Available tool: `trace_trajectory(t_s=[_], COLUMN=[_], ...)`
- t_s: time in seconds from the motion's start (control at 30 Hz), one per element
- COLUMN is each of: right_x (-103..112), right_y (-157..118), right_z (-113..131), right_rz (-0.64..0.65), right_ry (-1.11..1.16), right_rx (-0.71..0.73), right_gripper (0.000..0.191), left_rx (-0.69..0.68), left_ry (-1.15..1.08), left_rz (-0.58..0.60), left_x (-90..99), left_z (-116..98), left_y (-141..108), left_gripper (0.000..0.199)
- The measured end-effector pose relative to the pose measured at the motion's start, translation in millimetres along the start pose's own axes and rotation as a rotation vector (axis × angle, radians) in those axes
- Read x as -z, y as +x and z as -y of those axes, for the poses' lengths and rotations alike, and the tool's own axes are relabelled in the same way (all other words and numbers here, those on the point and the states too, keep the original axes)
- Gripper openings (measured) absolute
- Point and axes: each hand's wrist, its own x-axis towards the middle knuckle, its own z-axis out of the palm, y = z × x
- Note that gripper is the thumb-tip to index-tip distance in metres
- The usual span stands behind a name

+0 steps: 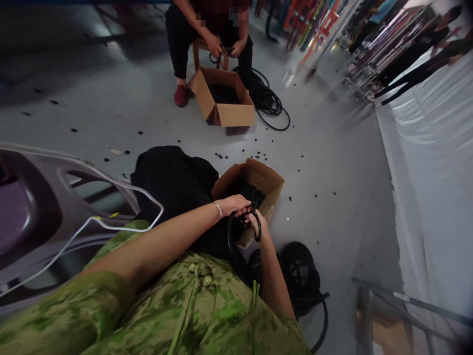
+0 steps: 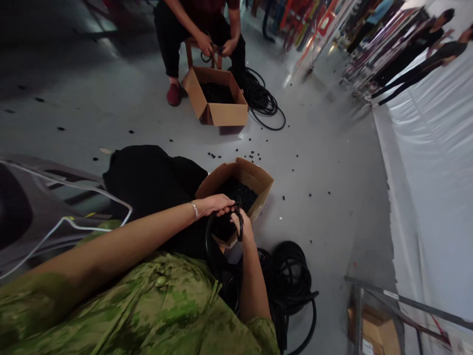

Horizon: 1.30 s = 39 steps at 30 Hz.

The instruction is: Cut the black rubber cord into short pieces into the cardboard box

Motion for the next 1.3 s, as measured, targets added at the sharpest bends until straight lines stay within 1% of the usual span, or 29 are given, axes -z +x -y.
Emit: trace_trajectory(t_s=[0.17, 0.33, 0.57, 0.67, 0.77, 0.87, 0.93, 1.0, 1.07, 1.13, 1.3], right_x=[4.7, 4.8, 2.7, 1.8, -0.7, -3.0, -3.6, -3.7, -3.2, -2.3, -0.2], right_y=[0.5, -1.4, -11.6, -12.4, -11.2, -9.5, -8.7, -8.2, -7.8, -7.4, -5.3], right_z=[-3.3, 2.1, 5.7, 4.4, 5.8, 9.2, 11.0, 11.5, 10.6, 9.2, 7.6], right_rz=[0.013, 0.0, -0.066, -0.092, -0.122, -0.184, -0.217, -0.219, -0.188, -0.162, -0.178], right_ry=[-0.072, -0.119, -0.226, -0.276, -0.279, -0.236, -0.176, -0.119, -0.106, -0.14, -0.265], right_rx=[0.013, 0.01, 0.002, -0.014, -0.033, -0.035, -0.025, -0.043, -0.091, -0.121, -0.122], right_gripper=[0.039, 0.042, 0.047, 0.047, 0.045, 0.045, 0.046, 0.045, 0.046, 0.049, 0.049], left_rx=[-0.005, 0.002, -0.023, -0.019, -0.027, 0.006, 0.031, 0.034, 0.024, 0.012, -0.045], left_ry=[0.025, 0.036, 0.051, 0.012, -0.078, -0.213, -0.288, -0.335, -0.35, -0.341, -0.271], left_rz=[-0.014, -0.018, -0.034, -0.046, 0.0, 0.083, 0.108, 0.114, 0.099, 0.079, 0.058], left_x=[-1.4, 0.1, 0.6, -1.5, -1.0, 1.9, 3.7, 4.5, 4.3, 3.4, 0.3], left_z=[2.0, 2.3, 2.8, 4.0, 2.4, -2.0, -5.1, -7.1, -7.9, -7.8, -6.2], left_y=[1.5, 2.4, 2.7, 4.2, 3.4, 0.7, -0.9, -1.8, -2.4, -2.9, -4.9], left_gripper=[0.037, 0.036, 0.034, 0.03, 0.028, 0.036, 0.04, 0.041, 0.04, 0.038, 0.031])
